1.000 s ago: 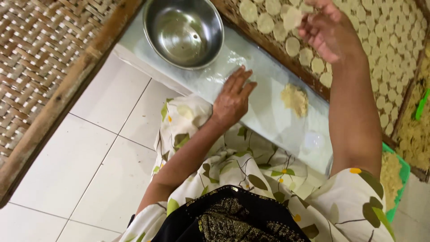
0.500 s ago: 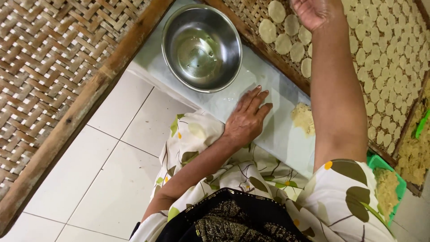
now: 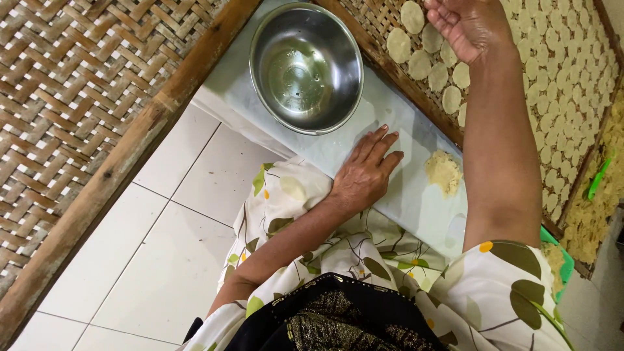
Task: The recorder is rolling out dough and cutting small circular shapes for pastries.
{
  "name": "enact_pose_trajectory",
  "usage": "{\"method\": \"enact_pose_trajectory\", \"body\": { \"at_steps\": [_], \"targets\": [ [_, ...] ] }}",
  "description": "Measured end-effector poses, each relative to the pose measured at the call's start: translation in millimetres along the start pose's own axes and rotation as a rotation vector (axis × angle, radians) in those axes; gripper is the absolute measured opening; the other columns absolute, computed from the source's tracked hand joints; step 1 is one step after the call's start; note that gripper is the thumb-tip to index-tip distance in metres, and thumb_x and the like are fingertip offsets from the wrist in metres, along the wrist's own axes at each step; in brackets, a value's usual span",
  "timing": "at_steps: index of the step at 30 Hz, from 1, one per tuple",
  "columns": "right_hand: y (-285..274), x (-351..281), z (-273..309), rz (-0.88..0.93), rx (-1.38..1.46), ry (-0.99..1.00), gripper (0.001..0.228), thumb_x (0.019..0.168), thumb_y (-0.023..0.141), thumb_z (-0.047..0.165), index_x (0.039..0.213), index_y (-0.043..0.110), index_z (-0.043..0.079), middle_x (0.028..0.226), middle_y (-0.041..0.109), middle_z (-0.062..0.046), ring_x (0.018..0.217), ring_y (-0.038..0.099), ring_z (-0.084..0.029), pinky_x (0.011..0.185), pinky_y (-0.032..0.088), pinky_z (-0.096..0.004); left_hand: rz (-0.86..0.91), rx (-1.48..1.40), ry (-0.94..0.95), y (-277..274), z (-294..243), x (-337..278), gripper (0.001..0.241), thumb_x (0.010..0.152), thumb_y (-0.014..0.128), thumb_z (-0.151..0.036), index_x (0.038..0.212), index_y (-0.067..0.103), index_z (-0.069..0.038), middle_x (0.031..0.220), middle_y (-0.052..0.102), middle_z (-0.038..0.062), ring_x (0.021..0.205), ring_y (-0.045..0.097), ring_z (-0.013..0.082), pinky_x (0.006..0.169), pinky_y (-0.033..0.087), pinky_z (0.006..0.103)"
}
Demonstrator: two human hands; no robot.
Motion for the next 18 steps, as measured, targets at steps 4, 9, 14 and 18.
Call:
{"method": "enact_pose_trajectory", "body": {
  "at_steps": [4, 9, 14, 18],
  "targets": [
    [5.7, -5.6, 6.1, -0.043, -0.186, 0.0, 0.01, 0.101, 0.071, 0.002, 0.112, 0.069, 0.001, 0.104, 0.073, -0.009, 0.098, 0.074, -0.017, 0.094, 0.064, -0.032, 0.005, -0.012, -0.011, -1.0, 0.2, -0.1, 0.031, 0.092, 0.057, 0.0, 0.12, 0.07, -0.005, 0.151, 0.05, 0.017, 0.152, 0.036, 0.0347, 0.127, 0.032, 0.0524],
    [-10.4, 1.7, -4.6, -0.132, -0.415, -0.013, 0.016, 0.098, 0.066, -0.001, 0.112, 0.068, 0.006, 0.106, 0.074, -0.004, 0.094, 0.073, -0.013, 0.081, 0.058, -0.031, 0.004, -0.022, -0.014, -2.8, 0.1, 0.1, 0.031, 0.092, 0.057, 0.0, 0.12, 0.07, -0.006, 0.151, 0.051, 0.016, 0.152, 0.037, 0.0342, 0.127, 0.033, 0.0521],
    [-54.8, 25.4, -31.0, -0.196, -1.469, -0.593, 0.01, 0.1, 0.06, 0.001, 0.109, 0.065, 0.004, 0.1, 0.071, -0.011, 0.093, 0.072, -0.026, 0.078, 0.059, -0.04, -0.004, -0.035, -0.014, -3.0, -0.4, 0.4, 0.032, 0.091, 0.058, 0.0, 0.12, 0.071, -0.006, 0.151, 0.05, 0.016, 0.152, 0.037, 0.0344, 0.126, 0.033, 0.0508],
    [-16.6, 8.7, -19.9, -0.208, -1.887, -0.814, 0.003, 0.098, 0.064, 0.001, 0.095, 0.065, 0.0, 0.088, 0.067, -0.018, 0.081, 0.067, -0.035, 0.071, 0.055, -0.047, -0.008, -0.036, -0.019, -2.4, -0.7, 0.2, 0.032, 0.09, 0.058, 0.001, 0.119, 0.071, -0.006, 0.151, 0.051, 0.016, 0.151, 0.037, 0.0344, 0.126, 0.032, 0.0508]
  ]
}}
Point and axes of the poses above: each hand's wrist, its own x-axis towards the middle knuckle, its own y-axis out of the palm, z = x × y, the point moved 3 cm from there along x, towards the middle knuckle
